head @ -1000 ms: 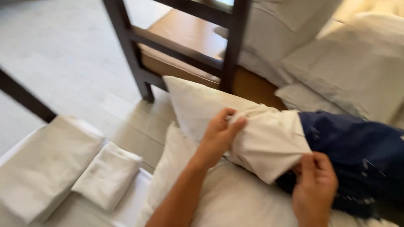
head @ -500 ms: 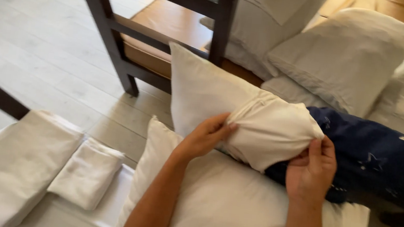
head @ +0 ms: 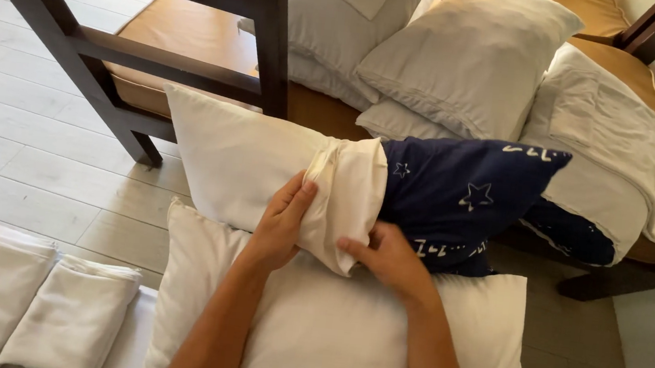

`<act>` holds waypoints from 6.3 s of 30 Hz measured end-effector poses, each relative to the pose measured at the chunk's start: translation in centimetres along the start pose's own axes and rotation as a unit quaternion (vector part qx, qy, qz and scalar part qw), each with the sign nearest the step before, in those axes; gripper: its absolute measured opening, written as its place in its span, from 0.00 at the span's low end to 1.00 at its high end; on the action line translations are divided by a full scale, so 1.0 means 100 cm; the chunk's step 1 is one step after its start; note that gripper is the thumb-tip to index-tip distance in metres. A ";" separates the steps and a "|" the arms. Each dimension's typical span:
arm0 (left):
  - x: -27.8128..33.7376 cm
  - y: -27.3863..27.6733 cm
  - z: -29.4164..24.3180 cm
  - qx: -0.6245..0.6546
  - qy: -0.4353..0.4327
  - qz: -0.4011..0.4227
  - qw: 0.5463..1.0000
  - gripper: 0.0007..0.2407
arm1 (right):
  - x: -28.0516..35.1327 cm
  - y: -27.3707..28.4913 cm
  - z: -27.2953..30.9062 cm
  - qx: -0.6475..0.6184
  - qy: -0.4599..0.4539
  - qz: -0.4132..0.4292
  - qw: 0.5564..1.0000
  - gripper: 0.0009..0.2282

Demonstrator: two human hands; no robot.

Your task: The person inserts a white pillow into a dark blue pillowcase with star patterns. They hold the pillow and case, tuck the pillow inside, and smooth out the fabric to fit the case properly.

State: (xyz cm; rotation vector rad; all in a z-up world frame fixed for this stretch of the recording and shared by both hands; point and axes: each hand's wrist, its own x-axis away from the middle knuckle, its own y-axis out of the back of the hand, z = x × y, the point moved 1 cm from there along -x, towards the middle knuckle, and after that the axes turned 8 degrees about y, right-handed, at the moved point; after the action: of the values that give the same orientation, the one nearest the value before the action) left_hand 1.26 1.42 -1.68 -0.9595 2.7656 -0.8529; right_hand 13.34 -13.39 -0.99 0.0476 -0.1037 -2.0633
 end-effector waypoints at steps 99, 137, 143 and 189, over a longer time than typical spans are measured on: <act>0.046 -0.027 -0.023 -0.256 -0.109 -0.063 0.958 0.12 | 0.036 0.053 0.064 0.237 0.400 -0.503 0.728 0.05; 0.073 0.034 -0.052 -0.053 -0.278 -0.056 0.958 0.11 | 0.021 0.098 0.096 0.353 0.204 -0.245 0.880 0.18; 0.062 0.028 -0.050 -0.198 -0.320 -0.084 0.923 0.10 | 0.057 0.077 0.136 0.446 0.601 -0.374 0.548 0.10; 0.125 -0.044 -0.105 -0.563 -0.330 -0.206 0.730 0.14 | 0.117 -0.003 0.069 0.531 0.309 -0.286 0.735 0.08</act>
State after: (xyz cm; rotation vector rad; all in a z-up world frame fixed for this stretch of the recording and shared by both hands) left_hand -9.06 -3.88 10.67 -1.5805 2.1842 1.1838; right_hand 7.02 -23.16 5.97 1.6351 -0.9356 -2.1688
